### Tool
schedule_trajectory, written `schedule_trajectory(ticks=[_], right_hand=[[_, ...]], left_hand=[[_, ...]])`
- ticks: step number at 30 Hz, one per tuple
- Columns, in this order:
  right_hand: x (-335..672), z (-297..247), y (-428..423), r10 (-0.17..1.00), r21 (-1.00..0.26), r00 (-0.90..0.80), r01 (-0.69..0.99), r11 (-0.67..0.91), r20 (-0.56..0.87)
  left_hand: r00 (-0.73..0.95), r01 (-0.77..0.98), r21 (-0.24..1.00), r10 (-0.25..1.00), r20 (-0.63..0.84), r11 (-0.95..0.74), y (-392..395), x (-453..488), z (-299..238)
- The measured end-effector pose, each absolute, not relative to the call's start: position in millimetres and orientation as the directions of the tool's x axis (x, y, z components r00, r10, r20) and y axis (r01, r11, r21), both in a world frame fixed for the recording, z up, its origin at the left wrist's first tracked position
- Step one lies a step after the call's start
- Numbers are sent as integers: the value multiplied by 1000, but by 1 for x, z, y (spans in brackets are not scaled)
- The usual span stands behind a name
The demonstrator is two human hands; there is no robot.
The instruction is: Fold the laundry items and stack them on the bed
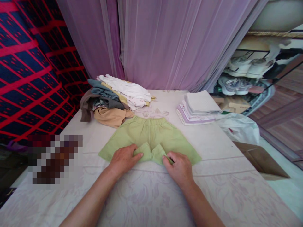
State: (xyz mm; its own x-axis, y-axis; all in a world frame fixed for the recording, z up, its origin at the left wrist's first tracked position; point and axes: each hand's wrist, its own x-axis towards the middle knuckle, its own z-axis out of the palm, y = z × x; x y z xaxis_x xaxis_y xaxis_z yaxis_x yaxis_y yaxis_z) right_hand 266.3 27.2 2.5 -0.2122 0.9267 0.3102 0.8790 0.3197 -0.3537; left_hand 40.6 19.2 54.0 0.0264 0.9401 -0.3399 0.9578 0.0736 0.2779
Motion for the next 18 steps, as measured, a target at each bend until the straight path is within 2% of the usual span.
schedule_trajectory(ticks=[6,11,15,18], right_hand=[[269,-1,23,923,-333,-184,894,300,337],[276,-10,26,919,-286,-209,907,310,333],[278,-7,23,887,-232,-234,909,345,399],[273,0,18,822,-239,-282,865,441,495]], left_hand=[[-21,975,200,931,-365,101,20,42,50],[-56,983,151,954,-295,105,18,45,52],[124,975,192,991,-41,-114,8,60,52],[364,903,236,931,23,-359,-1,75,39]])
